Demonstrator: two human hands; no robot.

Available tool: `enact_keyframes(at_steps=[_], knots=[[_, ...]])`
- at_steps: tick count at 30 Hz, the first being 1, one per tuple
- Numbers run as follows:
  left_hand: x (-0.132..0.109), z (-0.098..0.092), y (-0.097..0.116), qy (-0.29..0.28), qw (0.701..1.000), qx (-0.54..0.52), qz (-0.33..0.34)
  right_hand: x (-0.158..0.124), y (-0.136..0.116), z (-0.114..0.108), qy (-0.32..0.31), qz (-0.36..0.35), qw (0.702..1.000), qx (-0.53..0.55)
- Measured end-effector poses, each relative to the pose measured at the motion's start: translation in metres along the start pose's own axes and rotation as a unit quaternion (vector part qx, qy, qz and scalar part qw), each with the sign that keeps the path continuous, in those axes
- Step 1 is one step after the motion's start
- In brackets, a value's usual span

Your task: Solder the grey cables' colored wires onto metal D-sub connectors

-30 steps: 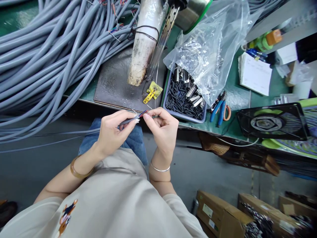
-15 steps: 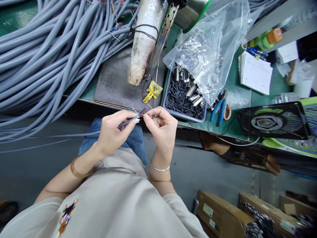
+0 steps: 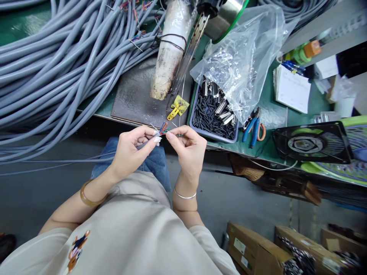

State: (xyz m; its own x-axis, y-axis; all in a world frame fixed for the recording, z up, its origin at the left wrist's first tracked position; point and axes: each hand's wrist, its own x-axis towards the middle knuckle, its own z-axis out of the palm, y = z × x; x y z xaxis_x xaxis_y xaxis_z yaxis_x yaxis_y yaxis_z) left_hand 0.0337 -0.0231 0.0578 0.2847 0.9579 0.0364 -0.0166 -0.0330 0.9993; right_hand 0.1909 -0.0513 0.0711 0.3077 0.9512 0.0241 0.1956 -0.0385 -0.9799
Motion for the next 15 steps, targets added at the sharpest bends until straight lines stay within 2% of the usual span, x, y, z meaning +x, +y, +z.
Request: enact_keyframes(at_steps=[8,15], knots=[[-0.0033,-0.0014,-0.0024,-0.004,0.997,0.068,0.037,-0.0013,-0.0003,0.0022,0.010,0.005,1.000,-0.010],[-0.0042,-0.0016,-0.0015,-0.010,0.994,0.085,0.067,-0.0012,-0.0031,0.0023,0.008,0.008,1.000,0.007]])
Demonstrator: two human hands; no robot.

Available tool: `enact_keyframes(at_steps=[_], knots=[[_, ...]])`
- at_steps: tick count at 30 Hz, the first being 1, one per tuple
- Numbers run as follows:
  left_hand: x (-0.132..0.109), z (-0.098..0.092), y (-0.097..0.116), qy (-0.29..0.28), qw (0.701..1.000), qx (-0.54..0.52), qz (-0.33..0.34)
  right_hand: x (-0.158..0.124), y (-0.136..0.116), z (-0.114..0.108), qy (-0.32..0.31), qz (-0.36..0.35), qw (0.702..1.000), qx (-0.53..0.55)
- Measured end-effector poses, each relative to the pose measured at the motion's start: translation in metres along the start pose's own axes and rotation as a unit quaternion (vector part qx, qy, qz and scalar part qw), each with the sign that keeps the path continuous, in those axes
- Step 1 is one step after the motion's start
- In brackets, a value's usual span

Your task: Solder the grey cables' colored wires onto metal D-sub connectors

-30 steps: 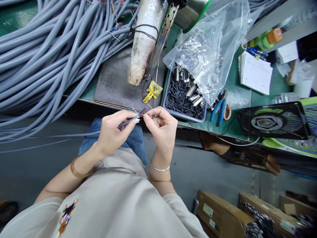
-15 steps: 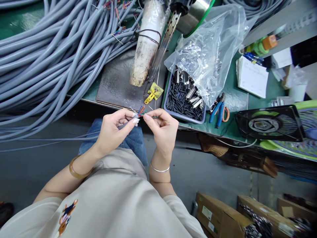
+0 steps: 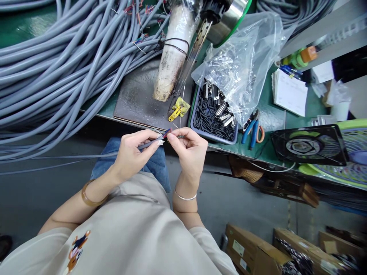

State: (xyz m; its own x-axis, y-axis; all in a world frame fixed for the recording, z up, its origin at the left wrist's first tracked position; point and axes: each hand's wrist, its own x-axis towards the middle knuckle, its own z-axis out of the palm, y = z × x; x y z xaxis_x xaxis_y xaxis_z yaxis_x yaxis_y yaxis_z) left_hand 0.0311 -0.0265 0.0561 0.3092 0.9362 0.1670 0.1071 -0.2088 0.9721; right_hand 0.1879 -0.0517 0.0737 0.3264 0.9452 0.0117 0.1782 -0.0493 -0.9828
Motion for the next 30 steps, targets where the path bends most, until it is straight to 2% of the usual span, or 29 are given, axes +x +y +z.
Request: enact_keyframes(at_steps=[7,10,12,14,16,18,20,22,24,25,27,30], knots=[[0.000,0.002,-0.001,0.007,1.000,0.006,-0.004,0.000,-0.001,0.002,-0.013,-0.031,0.999,-0.041],[0.000,0.003,-0.002,0.037,0.999,0.022,0.011,-0.006,0.000,0.004,0.011,-0.107,0.990,-0.095],[-0.001,0.005,-0.005,0.072,0.995,0.048,0.054,-0.011,0.000,0.004,0.026,-0.182,0.974,-0.132],[-0.001,0.008,-0.009,0.109,0.983,0.082,0.120,-0.015,-0.002,0.004,0.035,-0.233,0.964,-0.126],[-0.001,0.010,-0.013,0.140,0.968,0.109,0.176,-0.015,-0.004,0.001,0.069,-0.227,0.968,-0.076],[0.000,0.011,-0.015,0.159,0.965,0.108,0.178,-0.013,-0.005,-0.002,0.116,-0.181,0.976,-0.023],[0.002,0.011,-0.015,0.147,0.984,0.036,0.099,-0.009,-0.004,-0.004,0.129,-0.135,0.982,0.006],[0.006,0.010,-0.012,0.076,0.990,-0.110,-0.035,-0.006,-0.001,-0.006,0.101,-0.115,0.988,0.009],[0.010,0.007,-0.010,-0.019,0.955,-0.252,-0.152,-0.004,0.001,-0.005,0.069,-0.107,0.992,-0.005],[0.012,0.006,-0.009,-0.052,0.933,-0.300,-0.190,-0.004,0.001,-0.005,0.059,-0.103,0.993,-0.015],[0.014,0.003,-0.007,-0.072,0.906,-0.348,-0.229,-0.003,0.002,-0.004,0.045,-0.093,0.994,-0.030],[0.014,0.000,-0.005,-0.061,0.897,-0.365,-0.243,-0.001,0.002,-0.003,0.035,-0.079,0.996,-0.036]])
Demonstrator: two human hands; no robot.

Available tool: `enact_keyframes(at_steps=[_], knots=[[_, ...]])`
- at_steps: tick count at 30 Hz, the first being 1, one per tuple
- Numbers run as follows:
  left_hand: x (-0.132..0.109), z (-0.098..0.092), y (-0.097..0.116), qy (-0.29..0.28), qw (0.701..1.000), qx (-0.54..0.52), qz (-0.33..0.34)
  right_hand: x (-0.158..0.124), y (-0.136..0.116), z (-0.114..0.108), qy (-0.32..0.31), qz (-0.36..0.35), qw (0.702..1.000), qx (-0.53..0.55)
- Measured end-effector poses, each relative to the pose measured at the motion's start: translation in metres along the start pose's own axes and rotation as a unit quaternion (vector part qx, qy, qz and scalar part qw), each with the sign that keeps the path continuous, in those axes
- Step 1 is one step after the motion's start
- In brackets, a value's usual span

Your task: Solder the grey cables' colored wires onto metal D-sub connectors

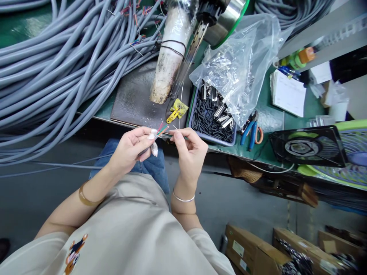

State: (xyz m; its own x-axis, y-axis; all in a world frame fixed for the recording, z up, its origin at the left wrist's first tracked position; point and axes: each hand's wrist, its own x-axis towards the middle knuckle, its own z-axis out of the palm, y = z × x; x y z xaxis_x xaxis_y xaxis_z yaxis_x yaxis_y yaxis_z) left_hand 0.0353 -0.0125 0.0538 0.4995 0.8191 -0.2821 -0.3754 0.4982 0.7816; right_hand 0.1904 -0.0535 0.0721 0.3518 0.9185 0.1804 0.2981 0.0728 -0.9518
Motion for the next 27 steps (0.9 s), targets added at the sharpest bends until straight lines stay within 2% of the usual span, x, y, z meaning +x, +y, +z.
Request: enact_keyframes(at_steps=[5,11,20,27], knots=[[-0.0025,-0.0011,-0.0002,-0.001,1.000,-0.013,0.006,0.0011,0.0020,-0.0003,-0.013,0.026,0.999,-0.019],[-0.0007,-0.0057,-0.0046,0.000,0.999,0.003,0.037,0.0024,0.0028,0.0011,-0.061,0.066,0.994,0.056],[-0.0038,-0.0015,-0.0028,0.018,0.991,0.087,0.104,0.0058,0.0011,0.0040,-0.082,0.096,0.988,0.091],[-0.0050,-0.0036,-0.0094,0.024,0.967,0.178,0.178,0.0054,-0.0013,0.0036,-0.079,0.084,0.991,0.065]])
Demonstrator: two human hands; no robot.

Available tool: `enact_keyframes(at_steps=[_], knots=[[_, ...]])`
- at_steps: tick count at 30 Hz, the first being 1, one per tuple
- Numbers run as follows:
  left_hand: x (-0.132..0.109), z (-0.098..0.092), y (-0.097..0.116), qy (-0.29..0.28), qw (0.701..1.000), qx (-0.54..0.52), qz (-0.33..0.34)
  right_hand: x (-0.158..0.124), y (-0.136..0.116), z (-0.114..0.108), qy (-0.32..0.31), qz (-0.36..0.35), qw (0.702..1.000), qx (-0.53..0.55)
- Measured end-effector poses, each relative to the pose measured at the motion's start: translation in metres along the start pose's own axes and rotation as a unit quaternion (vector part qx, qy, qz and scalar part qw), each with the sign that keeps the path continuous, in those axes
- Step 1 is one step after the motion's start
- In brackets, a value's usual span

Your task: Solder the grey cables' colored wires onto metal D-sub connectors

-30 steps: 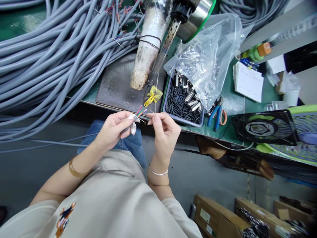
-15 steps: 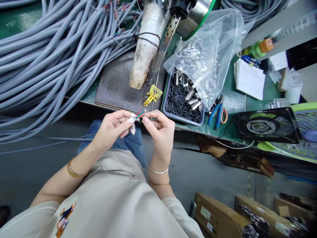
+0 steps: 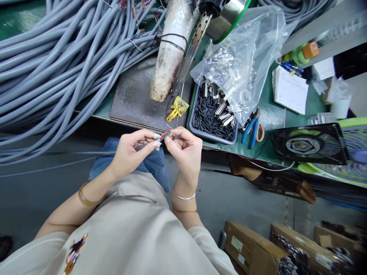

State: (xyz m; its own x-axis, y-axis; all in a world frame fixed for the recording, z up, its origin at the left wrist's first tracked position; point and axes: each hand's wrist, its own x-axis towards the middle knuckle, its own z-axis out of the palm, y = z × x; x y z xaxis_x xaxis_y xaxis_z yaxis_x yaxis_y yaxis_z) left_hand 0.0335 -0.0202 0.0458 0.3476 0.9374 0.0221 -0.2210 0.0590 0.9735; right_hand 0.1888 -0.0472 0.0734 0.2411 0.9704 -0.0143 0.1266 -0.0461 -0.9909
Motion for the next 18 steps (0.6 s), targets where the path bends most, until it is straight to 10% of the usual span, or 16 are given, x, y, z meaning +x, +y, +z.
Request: enact_keyframes(at_steps=[18], knots=[[0.0025,0.0052,0.0042,0.002,0.994,-0.095,-0.055,-0.0003,0.0042,0.0039,0.001,0.048,0.998,0.043]])
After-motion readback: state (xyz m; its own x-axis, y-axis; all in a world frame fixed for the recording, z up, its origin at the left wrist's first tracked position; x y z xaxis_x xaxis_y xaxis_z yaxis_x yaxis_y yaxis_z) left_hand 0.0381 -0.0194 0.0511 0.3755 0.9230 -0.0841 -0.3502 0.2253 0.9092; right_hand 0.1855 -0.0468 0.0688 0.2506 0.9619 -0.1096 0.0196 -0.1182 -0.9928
